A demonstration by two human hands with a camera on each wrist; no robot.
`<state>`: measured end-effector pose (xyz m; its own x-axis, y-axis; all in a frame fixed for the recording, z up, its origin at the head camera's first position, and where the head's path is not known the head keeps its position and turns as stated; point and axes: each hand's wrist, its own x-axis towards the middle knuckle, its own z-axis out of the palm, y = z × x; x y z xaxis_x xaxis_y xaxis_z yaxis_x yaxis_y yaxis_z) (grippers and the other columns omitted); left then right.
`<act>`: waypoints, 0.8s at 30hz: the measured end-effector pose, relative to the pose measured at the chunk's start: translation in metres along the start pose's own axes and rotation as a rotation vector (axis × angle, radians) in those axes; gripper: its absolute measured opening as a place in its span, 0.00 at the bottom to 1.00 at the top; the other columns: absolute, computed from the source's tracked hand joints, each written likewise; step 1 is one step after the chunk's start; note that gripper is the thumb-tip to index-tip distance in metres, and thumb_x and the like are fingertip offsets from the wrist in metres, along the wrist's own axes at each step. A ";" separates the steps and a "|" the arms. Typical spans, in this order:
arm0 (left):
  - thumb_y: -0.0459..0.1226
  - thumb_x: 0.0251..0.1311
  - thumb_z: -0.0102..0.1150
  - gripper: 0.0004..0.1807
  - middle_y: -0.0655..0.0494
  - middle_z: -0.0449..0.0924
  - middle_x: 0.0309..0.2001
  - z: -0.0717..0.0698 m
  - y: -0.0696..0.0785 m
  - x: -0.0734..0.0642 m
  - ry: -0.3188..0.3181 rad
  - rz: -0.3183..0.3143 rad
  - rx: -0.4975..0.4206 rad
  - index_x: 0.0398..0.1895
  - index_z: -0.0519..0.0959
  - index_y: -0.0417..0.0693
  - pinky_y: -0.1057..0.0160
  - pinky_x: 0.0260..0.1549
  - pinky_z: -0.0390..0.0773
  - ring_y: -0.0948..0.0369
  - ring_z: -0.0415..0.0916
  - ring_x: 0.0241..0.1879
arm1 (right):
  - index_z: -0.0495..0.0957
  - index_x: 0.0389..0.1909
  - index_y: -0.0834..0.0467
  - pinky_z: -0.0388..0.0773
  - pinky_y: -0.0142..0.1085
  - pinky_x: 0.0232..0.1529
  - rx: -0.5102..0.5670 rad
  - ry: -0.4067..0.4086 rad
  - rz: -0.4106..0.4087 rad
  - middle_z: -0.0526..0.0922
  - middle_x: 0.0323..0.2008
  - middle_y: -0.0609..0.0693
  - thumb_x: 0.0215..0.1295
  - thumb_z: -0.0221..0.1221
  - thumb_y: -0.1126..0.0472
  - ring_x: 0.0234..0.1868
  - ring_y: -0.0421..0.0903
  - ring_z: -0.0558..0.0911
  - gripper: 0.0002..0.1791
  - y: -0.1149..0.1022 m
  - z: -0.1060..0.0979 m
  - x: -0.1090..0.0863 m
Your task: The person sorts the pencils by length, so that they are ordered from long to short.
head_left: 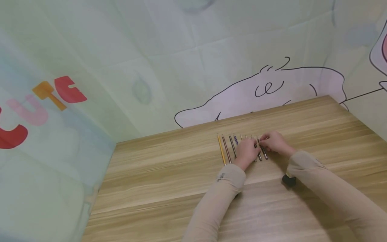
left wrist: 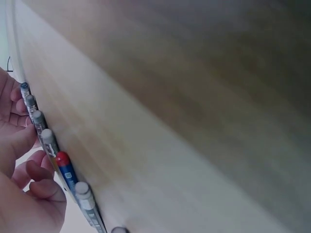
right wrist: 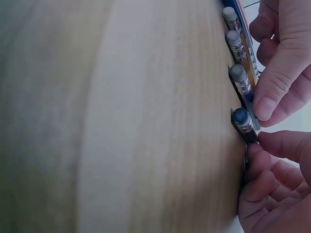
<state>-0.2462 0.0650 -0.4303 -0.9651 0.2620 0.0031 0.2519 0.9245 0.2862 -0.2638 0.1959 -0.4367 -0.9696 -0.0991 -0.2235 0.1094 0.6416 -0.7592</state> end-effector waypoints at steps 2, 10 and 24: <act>0.47 0.53 0.57 0.13 0.63 0.79 0.39 0.000 0.000 0.000 0.003 -0.002 -0.003 0.41 0.79 0.56 0.69 0.35 0.72 0.67 0.74 0.40 | 0.73 0.40 0.70 0.68 0.31 0.18 0.002 -0.001 -0.002 0.73 0.17 0.47 0.57 0.53 0.65 0.17 0.38 0.70 0.13 0.000 0.000 0.000; 0.47 0.52 0.57 0.14 0.63 0.79 0.40 0.001 -0.001 0.001 0.017 0.001 -0.007 0.42 0.79 0.56 0.69 0.37 0.72 0.67 0.75 0.41 | 0.73 0.39 0.71 0.66 0.31 0.16 0.024 -0.009 -0.010 0.71 0.14 0.46 0.57 0.53 0.65 0.16 0.38 0.69 0.12 0.000 0.000 0.000; 0.45 0.53 0.57 0.16 0.63 0.79 0.36 0.000 -0.013 0.003 0.026 -0.013 -0.252 0.46 0.77 0.56 0.70 0.35 0.72 0.67 0.74 0.35 | 0.71 0.42 0.71 0.70 0.31 0.19 0.079 -0.005 -0.012 0.75 0.20 0.50 0.57 0.53 0.65 0.18 0.40 0.71 0.14 0.006 -0.005 -0.002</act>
<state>-0.2524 0.0543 -0.4344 -0.9705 0.2401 0.0210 0.2162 0.8289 0.5160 -0.2624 0.2039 -0.4380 -0.9699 -0.1108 -0.2169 0.1145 0.5786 -0.8076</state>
